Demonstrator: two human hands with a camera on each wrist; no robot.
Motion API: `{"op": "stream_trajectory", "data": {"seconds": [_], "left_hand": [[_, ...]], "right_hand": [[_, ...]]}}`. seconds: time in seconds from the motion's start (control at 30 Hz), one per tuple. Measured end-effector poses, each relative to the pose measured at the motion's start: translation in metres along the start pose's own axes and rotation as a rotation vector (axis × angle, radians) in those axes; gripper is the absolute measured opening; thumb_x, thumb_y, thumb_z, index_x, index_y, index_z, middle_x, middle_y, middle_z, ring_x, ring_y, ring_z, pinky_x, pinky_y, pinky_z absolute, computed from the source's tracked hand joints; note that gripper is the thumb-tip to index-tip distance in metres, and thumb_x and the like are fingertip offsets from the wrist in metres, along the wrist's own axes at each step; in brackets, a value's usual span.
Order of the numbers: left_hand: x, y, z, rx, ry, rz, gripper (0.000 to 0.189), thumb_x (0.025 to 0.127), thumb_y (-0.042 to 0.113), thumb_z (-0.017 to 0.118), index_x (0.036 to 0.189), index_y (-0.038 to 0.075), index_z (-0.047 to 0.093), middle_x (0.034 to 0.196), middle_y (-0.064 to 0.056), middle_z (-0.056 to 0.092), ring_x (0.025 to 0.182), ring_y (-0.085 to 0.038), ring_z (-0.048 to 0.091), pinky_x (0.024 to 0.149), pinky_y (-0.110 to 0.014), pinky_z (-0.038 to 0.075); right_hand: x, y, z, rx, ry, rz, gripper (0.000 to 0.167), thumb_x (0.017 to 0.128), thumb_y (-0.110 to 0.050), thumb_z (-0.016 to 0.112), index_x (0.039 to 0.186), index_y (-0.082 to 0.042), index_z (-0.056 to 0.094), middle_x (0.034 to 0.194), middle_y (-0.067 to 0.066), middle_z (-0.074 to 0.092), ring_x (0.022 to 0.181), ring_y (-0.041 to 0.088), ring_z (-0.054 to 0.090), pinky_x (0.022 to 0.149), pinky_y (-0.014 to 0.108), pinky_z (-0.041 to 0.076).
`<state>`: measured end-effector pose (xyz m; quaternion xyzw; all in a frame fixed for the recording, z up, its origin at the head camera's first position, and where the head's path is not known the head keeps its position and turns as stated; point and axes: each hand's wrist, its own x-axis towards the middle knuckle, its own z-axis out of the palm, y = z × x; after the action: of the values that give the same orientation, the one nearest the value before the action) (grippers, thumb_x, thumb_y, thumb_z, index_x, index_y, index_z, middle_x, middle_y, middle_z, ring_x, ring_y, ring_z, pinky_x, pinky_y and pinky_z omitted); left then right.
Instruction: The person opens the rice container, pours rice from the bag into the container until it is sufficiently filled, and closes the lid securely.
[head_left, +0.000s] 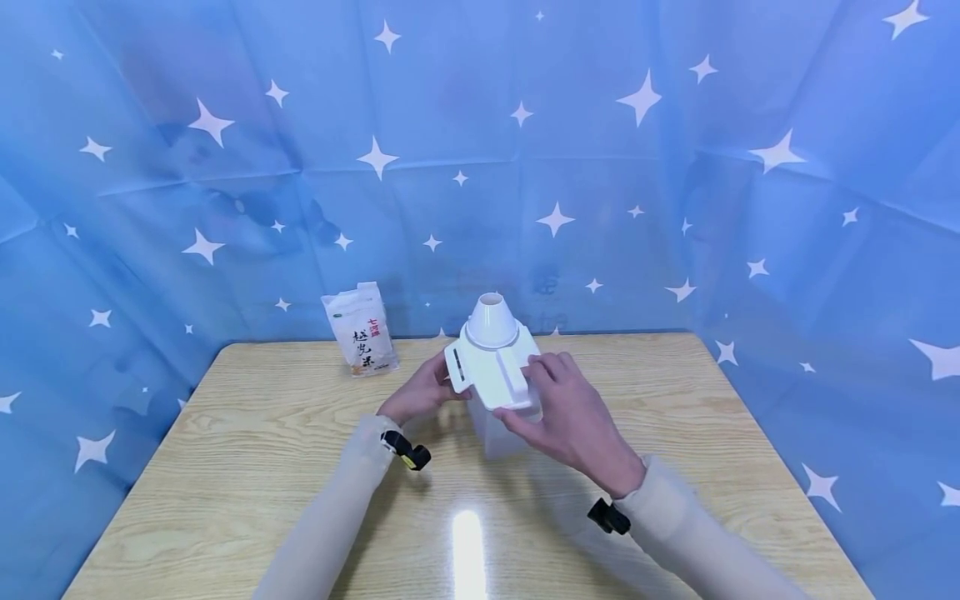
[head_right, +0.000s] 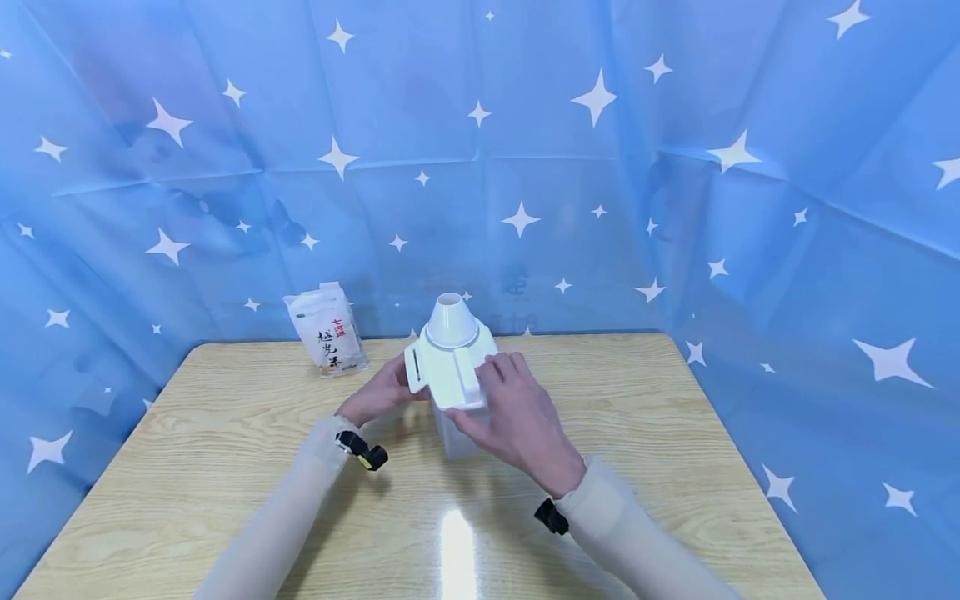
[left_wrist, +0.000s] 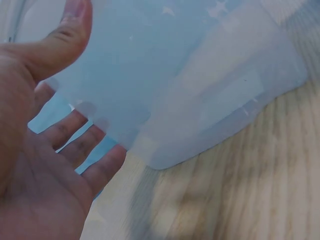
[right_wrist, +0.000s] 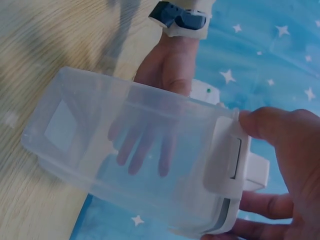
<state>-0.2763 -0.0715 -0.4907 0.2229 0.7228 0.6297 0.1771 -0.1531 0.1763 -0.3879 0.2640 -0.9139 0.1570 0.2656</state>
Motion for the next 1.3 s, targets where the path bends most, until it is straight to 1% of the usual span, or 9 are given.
{"op": "stream_trajectory", "data": {"seconds": [0.2,0.4,0.57,0.7,0.77,0.9,1.0,1.17,1.3], "left_hand": [[0.000,0.003,-0.006,-0.001,-0.019,-0.020,0.085,0.087,0.003,0.078,0.158,0.029,0.038,0.159,-0.002,0.047,0.146,-0.029,0.045,0.120,-0.051,0.043],[-0.006,0.002,-0.007,-0.012,-0.007,-0.025,0.083,0.088,0.011,0.079,0.157,0.034,0.039,0.162,0.003,0.043,0.151,-0.029,0.040,0.123,-0.052,0.039],[-0.020,0.003,-0.003,-0.067,0.026,-0.004,0.093,0.086,0.003,0.078,0.160,0.032,0.031,0.166,0.001,0.035,0.153,-0.030,0.036,0.123,-0.049,0.040],[-0.032,0.006,0.008,-0.078,0.046,0.039,0.104,0.082,0.000,0.081,0.163,0.032,0.024,0.167,-0.002,0.032,0.153,-0.031,0.035,0.124,-0.048,0.038],[-0.037,0.007,0.016,-0.056,0.074,0.038,0.108,0.081,0.003,0.084,0.162,0.039,0.022,0.167,0.004,0.031,0.154,-0.027,0.033,0.125,-0.047,0.037],[-0.043,0.010,0.032,-0.007,0.108,0.081,0.119,0.078,0.002,0.087,0.160,0.047,0.014,0.168,0.013,0.024,0.157,-0.023,0.026,0.127,-0.051,0.034],[-0.044,0.011,0.044,0.019,0.116,0.113,0.127,0.074,0.005,0.091,0.160,0.049,0.009,0.169,0.015,0.019,0.158,-0.021,0.020,0.127,-0.056,0.031],[-0.043,0.011,0.057,0.071,0.158,0.106,0.132,0.067,0.017,0.097,0.159,0.048,0.007,0.166,0.015,0.022,0.156,-0.021,0.023,0.125,-0.062,0.030],[-0.044,0.011,0.063,0.077,0.205,0.087,0.130,0.067,0.022,0.098,0.159,0.047,0.009,0.165,0.013,0.025,0.155,-0.022,0.026,0.126,-0.061,0.028]], "right_hand": [[0.002,-0.003,0.000,-0.005,-0.020,0.012,0.058,0.081,-0.052,0.082,0.107,-0.002,0.066,0.108,0.013,0.066,0.091,0.024,0.055,0.064,0.029,0.054],[0.003,0.003,-0.010,0.092,-0.142,0.088,0.063,0.083,-0.051,0.082,0.125,-0.008,0.063,0.123,0.010,0.065,0.108,0.026,0.057,0.080,0.037,0.060],[0.002,0.010,-0.015,0.156,-0.192,0.054,0.066,0.085,-0.045,0.082,0.139,-0.018,0.057,0.133,0.006,0.062,0.122,0.026,0.055,0.089,0.042,0.060],[0.002,0.011,-0.017,0.163,-0.181,-0.021,0.065,0.085,-0.040,0.082,0.142,-0.021,0.057,0.136,0.005,0.059,0.124,0.025,0.055,0.089,0.041,0.061],[0.002,0.011,-0.017,0.157,-0.170,-0.056,0.064,0.086,-0.038,0.082,0.142,-0.022,0.057,0.136,0.006,0.059,0.122,0.024,0.057,0.086,0.039,0.062],[0.001,0.009,-0.017,0.135,-0.174,-0.109,0.062,0.086,-0.033,0.081,0.142,-0.022,0.058,0.136,0.008,0.060,0.121,0.024,0.058,0.084,0.037,0.063],[0.000,0.008,-0.016,0.109,-0.187,-0.136,0.059,0.084,-0.027,0.082,0.139,-0.021,0.061,0.135,0.011,0.060,0.123,0.026,0.057,0.086,0.037,0.063],[0.001,0.005,-0.015,0.020,-0.191,-0.185,0.057,0.078,-0.021,0.085,0.131,-0.021,0.065,0.130,0.011,0.060,0.119,0.027,0.056,0.082,0.036,0.064],[0.003,0.001,-0.013,-0.063,-0.168,-0.228,0.058,0.073,-0.018,0.087,0.127,-0.021,0.066,0.124,0.011,0.061,0.112,0.028,0.057,0.078,0.035,0.064]]}}
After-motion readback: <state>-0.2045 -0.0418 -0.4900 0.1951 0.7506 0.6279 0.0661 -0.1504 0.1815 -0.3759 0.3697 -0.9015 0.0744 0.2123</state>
